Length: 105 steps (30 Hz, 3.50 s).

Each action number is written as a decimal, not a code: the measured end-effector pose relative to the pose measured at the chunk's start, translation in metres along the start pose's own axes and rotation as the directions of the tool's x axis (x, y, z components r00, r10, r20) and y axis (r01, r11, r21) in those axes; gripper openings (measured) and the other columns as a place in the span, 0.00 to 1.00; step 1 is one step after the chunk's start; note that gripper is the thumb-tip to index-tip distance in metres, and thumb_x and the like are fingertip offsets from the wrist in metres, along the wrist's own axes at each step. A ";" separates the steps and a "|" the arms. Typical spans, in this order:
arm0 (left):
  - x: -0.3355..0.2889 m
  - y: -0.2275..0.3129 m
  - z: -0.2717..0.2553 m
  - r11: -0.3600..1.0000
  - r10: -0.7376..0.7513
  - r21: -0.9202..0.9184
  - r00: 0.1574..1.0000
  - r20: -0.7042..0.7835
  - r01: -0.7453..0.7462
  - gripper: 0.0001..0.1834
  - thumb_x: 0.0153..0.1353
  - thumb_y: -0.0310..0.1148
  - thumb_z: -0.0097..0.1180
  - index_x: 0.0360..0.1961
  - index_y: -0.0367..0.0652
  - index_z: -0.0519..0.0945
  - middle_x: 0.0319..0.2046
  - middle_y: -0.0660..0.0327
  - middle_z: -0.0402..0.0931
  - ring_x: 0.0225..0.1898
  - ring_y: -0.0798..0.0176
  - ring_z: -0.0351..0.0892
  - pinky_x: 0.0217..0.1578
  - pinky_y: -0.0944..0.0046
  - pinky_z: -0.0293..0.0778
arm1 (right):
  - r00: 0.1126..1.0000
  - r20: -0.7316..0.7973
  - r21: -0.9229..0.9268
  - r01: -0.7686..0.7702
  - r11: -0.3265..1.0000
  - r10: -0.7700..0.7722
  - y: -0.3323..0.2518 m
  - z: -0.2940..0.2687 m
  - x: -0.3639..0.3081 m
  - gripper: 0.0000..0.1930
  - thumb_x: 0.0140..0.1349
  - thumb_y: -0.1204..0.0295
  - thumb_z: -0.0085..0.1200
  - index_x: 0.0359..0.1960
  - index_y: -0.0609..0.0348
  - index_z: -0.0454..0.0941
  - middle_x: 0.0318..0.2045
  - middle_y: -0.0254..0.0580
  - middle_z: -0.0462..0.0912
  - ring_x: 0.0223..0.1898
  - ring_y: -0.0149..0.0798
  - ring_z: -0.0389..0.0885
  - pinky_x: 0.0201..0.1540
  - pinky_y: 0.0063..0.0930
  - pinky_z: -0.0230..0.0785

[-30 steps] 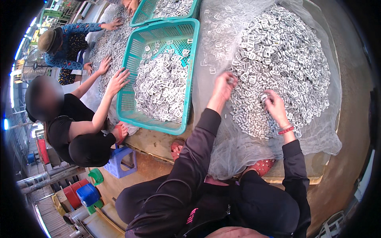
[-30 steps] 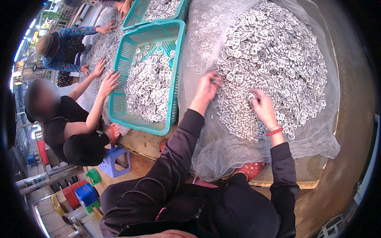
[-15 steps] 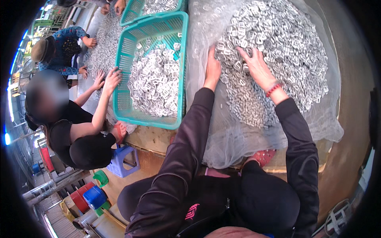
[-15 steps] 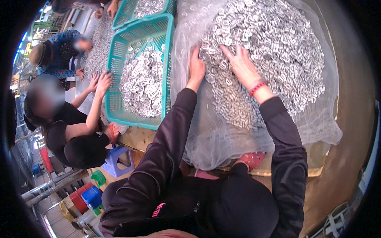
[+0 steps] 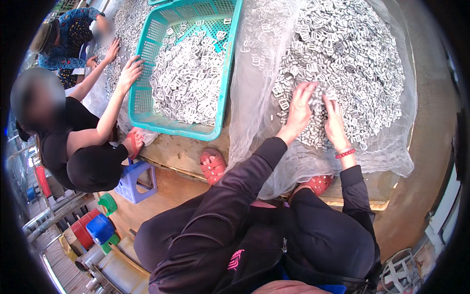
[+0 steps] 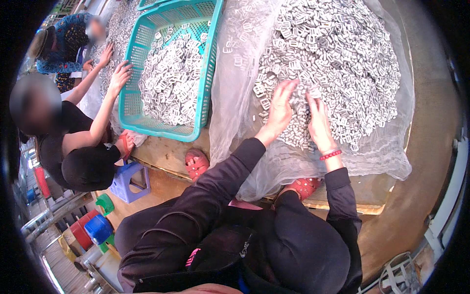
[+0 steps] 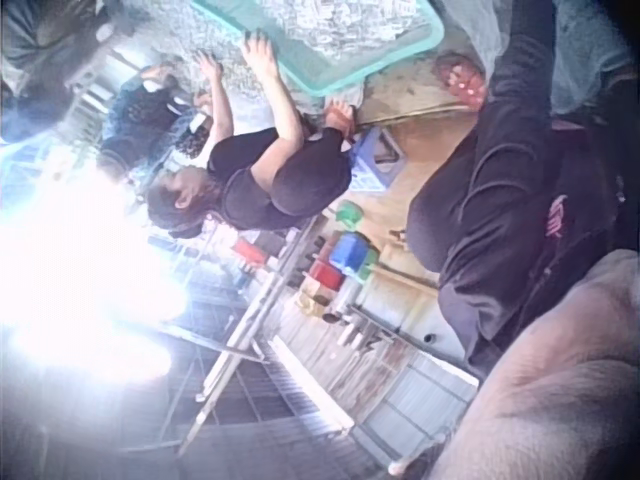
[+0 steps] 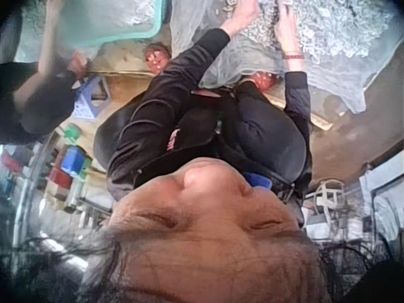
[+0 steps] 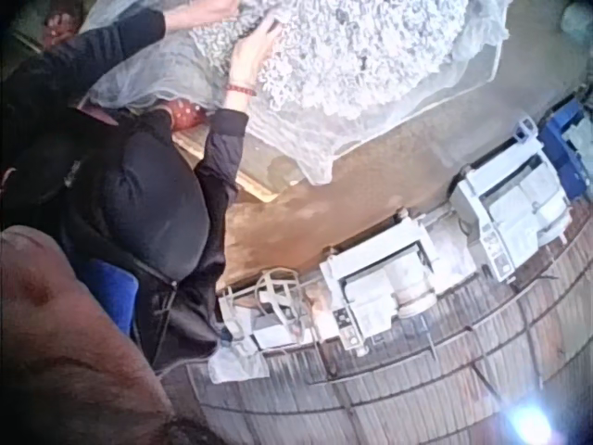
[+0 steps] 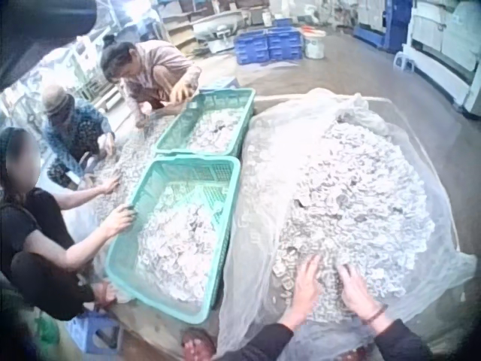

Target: The person sits at a workstation and repeatedly picks small white plastic fasteners from a large pile on a mesh sheet, inspecting them by hand and placing them into a green basket. The process is repetitive and continues throughout the clip.

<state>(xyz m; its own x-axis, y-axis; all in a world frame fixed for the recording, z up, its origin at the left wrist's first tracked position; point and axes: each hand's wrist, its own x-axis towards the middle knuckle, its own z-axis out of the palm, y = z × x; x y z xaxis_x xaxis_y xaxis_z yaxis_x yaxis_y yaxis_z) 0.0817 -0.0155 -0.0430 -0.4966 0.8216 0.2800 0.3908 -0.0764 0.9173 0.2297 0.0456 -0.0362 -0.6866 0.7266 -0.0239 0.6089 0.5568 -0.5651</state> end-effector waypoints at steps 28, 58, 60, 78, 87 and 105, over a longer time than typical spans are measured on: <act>0.079 0.023 -0.027 0.978 -0.100 0.210 0.878 0.469 0.000 0.07 0.51 0.32 0.64 0.32 0.42 0.82 0.31 0.54 0.79 0.35 0.55 0.80 0.37 0.57 0.74 | 0.923 0.277 0.945 -0.210 -0.252 0.267 0.002 -0.097 -0.004 0.14 0.66 0.72 0.47 0.50 0.66 0.70 0.44 0.48 0.76 0.42 0.44 0.80 0.32 0.23 0.79; 0.044 0.006 -0.037 0.862 -0.207 0.500 0.845 0.493 -0.080 0.17 0.55 0.37 0.63 0.41 0.39 0.73 0.38 0.50 0.73 0.38 0.43 0.78 0.37 0.48 0.74 | 0.882 0.270 0.963 -0.250 -0.103 0.387 0.010 -0.046 0.015 0.08 0.62 0.73 0.50 0.39 0.63 0.70 0.26 0.36 0.72 0.22 0.26 0.69 0.14 0.15 0.54; 0.049 0.005 -0.044 0.893 -0.181 0.438 0.808 0.560 -0.104 0.16 0.56 0.36 0.62 0.40 0.38 0.72 0.38 0.52 0.74 0.37 0.47 0.79 0.37 0.50 0.74 | 0.886 0.319 0.915 -0.194 -0.355 0.336 0.010 -0.055 0.013 0.10 0.63 0.67 0.48 0.37 0.63 0.72 0.30 0.41 0.74 0.26 0.30 0.71 0.14 0.15 0.54; 0.073 0.008 -0.030 0.966 -0.247 0.167 0.892 0.378 0.197 0.15 0.56 0.42 0.64 0.31 0.39 0.81 0.19 0.55 0.78 0.20 0.64 0.78 0.25 0.62 0.72 | 0.931 0.230 0.973 -0.226 -0.045 0.285 0.007 -0.065 0.014 0.07 0.55 0.72 0.52 0.27 0.51 0.64 0.37 0.41 0.76 0.32 0.30 0.74 0.16 0.13 0.58; 0.079 0.045 -0.070 0.812 -0.394 -0.085 0.649 0.650 0.578 0.09 0.64 0.38 0.56 0.33 0.43 0.77 0.18 0.73 0.68 0.18 0.81 0.62 0.17 0.77 0.55 | 0.901 0.415 0.910 -0.409 -0.068 0.129 -0.029 -0.063 0.030 0.18 0.66 0.63 0.52 0.52 0.62 0.74 0.38 0.41 0.82 0.29 0.26 0.78 0.19 0.12 0.62; 0.021 0.046 -0.041 0.363 -0.502 -0.636 0.718 0.482 0.681 0.09 0.61 0.29 0.60 0.42 0.43 0.77 0.25 0.70 0.73 0.20 0.80 0.66 0.16 0.78 0.59 | 0.829 0.487 0.850 -0.378 -0.365 0.275 -0.039 -0.044 0.019 0.18 0.60 0.79 0.54 0.52 0.63 0.71 0.35 0.32 0.77 0.31 0.25 0.74 0.25 0.10 0.63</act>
<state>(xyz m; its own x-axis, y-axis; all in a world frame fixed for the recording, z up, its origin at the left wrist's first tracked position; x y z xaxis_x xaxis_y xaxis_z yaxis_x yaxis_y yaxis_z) 0.0575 -0.0251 0.0166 -0.1787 0.9006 -0.3963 -0.6892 0.1729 0.7037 0.2107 0.0551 0.0221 -0.5949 0.5594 -0.5772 -0.3004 -0.8208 -0.4858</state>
